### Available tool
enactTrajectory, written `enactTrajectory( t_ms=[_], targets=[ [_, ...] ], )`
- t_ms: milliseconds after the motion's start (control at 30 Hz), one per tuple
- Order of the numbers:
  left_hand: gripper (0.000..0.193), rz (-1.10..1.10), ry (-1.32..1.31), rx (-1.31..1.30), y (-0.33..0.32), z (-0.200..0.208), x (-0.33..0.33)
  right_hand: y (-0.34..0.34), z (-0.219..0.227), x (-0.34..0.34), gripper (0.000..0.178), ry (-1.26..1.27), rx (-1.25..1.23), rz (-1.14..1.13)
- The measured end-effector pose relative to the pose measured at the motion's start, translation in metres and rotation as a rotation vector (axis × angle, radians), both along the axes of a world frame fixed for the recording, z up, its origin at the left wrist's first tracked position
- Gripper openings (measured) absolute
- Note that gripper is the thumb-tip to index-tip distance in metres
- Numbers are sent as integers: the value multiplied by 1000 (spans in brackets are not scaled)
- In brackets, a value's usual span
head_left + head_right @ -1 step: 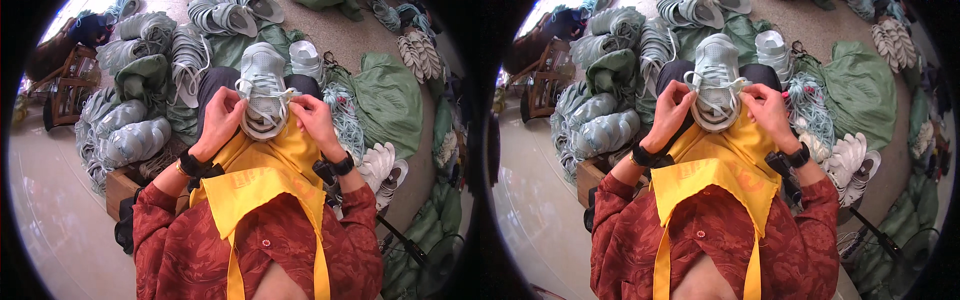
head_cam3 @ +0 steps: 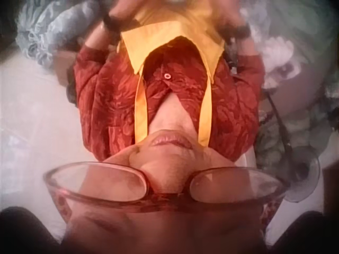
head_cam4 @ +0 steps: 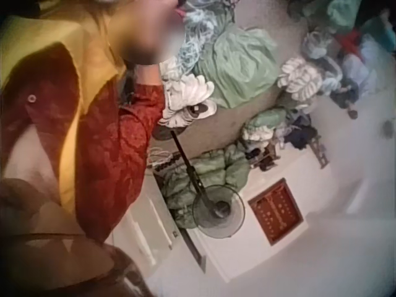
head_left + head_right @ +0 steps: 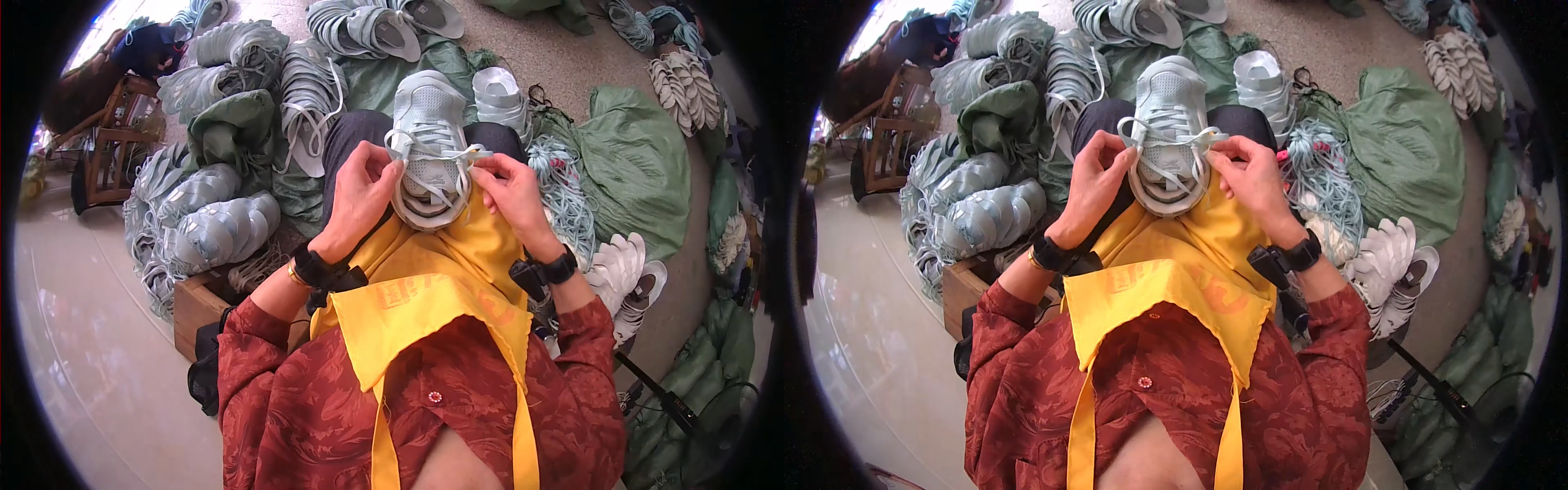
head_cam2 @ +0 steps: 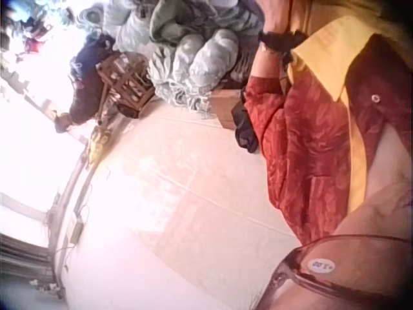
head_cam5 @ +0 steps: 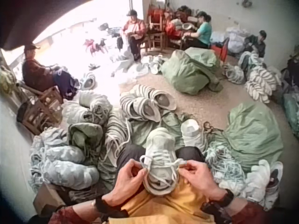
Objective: The person sits on the floor and threads a white shoelace through the eyelets of a white sneaker held on their lap. They pull the laces through, adjust the tension, and tie a knot to secure the shoe.
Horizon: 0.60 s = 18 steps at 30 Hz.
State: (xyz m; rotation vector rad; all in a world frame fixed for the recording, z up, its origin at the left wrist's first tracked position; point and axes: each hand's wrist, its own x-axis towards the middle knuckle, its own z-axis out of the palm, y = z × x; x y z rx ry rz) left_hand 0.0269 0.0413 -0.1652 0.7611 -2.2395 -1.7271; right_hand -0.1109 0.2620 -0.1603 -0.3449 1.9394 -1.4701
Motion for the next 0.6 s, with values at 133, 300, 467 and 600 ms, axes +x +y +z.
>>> enactTrajectory(
  t_ms=[133,300,467,600],
  targets=[
    [15,27,34,92,-2,-7,-5,-3,-4,2,11,-35,-167,-2],
    [11,15,43,-50,5,4,-2,1,-6,14,4,136,-215,-72],
    [10,-32,272,-376,9,19,1,0,17,17,12,768,-163,73],
    [9,-61,335,-489,5,22,4,1,19,14,11,887,-123,41]
  ],
)
